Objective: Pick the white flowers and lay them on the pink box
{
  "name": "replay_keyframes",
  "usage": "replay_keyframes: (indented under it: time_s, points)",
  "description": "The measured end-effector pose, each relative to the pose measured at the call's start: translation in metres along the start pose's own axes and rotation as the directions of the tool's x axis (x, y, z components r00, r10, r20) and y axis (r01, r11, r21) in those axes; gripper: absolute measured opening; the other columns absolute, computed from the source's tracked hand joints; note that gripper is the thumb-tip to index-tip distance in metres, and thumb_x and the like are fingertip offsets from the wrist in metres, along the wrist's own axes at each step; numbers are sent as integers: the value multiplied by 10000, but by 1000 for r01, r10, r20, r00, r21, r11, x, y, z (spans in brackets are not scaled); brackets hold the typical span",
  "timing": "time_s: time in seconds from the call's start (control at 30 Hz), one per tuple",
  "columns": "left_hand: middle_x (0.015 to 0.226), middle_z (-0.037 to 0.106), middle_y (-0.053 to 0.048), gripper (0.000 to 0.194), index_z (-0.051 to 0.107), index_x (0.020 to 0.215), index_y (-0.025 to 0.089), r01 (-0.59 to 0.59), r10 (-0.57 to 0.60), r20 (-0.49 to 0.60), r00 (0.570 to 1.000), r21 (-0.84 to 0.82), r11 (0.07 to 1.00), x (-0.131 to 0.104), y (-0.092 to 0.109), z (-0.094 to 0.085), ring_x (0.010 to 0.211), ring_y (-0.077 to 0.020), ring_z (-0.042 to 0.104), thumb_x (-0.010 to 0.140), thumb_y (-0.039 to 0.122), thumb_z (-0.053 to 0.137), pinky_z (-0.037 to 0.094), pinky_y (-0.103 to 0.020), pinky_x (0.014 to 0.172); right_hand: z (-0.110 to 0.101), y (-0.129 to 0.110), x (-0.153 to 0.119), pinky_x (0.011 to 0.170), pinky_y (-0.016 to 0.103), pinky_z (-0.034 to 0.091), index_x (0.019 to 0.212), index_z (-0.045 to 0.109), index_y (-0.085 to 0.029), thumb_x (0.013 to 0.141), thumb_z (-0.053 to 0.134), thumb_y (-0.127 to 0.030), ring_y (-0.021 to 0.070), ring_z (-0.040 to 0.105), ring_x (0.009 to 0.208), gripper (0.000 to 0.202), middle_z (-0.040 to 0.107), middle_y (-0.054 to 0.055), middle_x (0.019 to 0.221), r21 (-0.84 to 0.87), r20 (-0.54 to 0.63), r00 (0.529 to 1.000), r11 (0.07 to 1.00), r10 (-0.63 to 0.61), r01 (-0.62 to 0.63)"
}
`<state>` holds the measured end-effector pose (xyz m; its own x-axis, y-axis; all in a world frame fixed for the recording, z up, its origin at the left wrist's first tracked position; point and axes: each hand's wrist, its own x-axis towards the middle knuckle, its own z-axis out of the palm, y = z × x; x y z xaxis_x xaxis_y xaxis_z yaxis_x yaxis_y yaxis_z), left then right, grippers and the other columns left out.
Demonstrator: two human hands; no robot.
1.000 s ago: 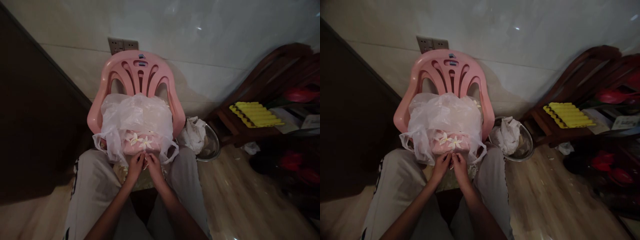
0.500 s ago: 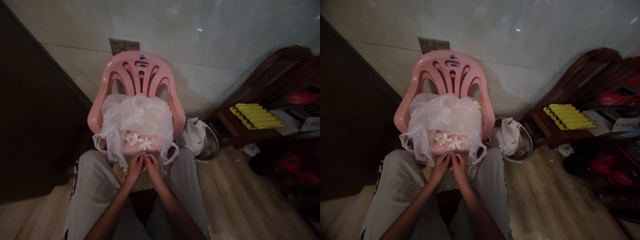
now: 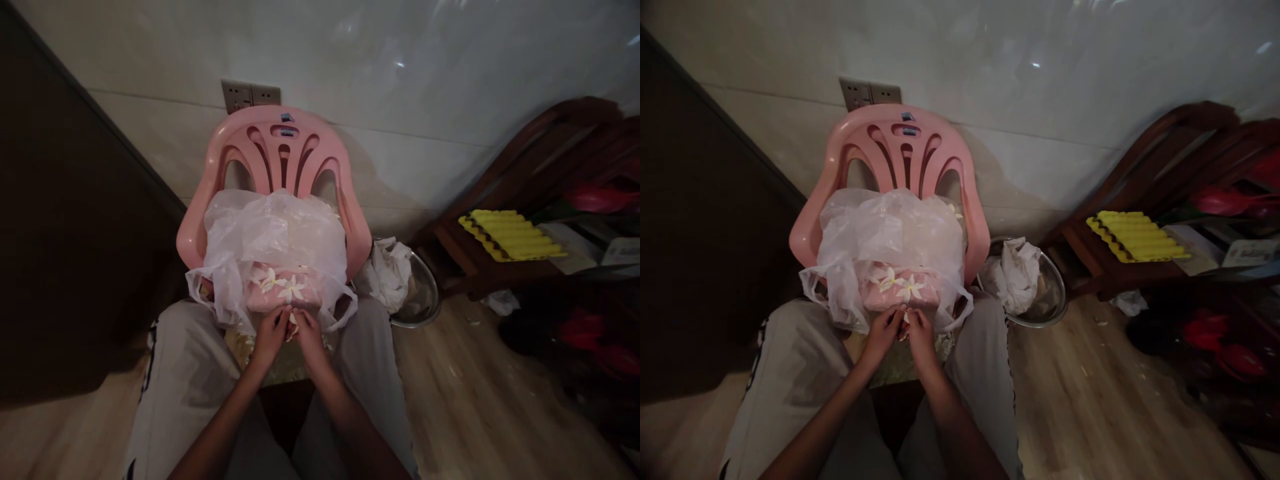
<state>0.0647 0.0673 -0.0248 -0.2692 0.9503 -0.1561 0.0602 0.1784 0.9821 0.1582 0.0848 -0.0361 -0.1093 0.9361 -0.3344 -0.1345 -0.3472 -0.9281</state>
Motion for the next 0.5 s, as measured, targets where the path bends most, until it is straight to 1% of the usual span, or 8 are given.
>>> replay_keyframes:
  time_s: [0.1,0.33,0.5]
  points:
    - [547,518,40,393,584,698,206,-11,11,21,1000,4,1000,1,-3,0,521,-145,490,869,553,515,390,-241,514,-2,-3,0,437,244,421,680,558,-213,720,635,-518,121,501,445,317,523,-50,526,75,9,996,993,85,-86]
    - [568,531,42,421,592,721,194,-9,8,42,999,17,1000,2,-7,0,535,-141,506,880,575,510,393,-241,534,-3,-10,0,435,243,405,630,550,-213,680,670,-494,120,487,440,310,520,-49,505,112,21,995,989,98,-100]
    - [572,534,40,418,605,735,189,-27,25,37,999,60,998,0,-5,0,550,-141,509,894,559,493,388,-236,550,-5,-14,-2,472,254,422,629,567,-215,702,648,-468,137,517,485,275,545,-33,534,76,33,993,990,115,-117]
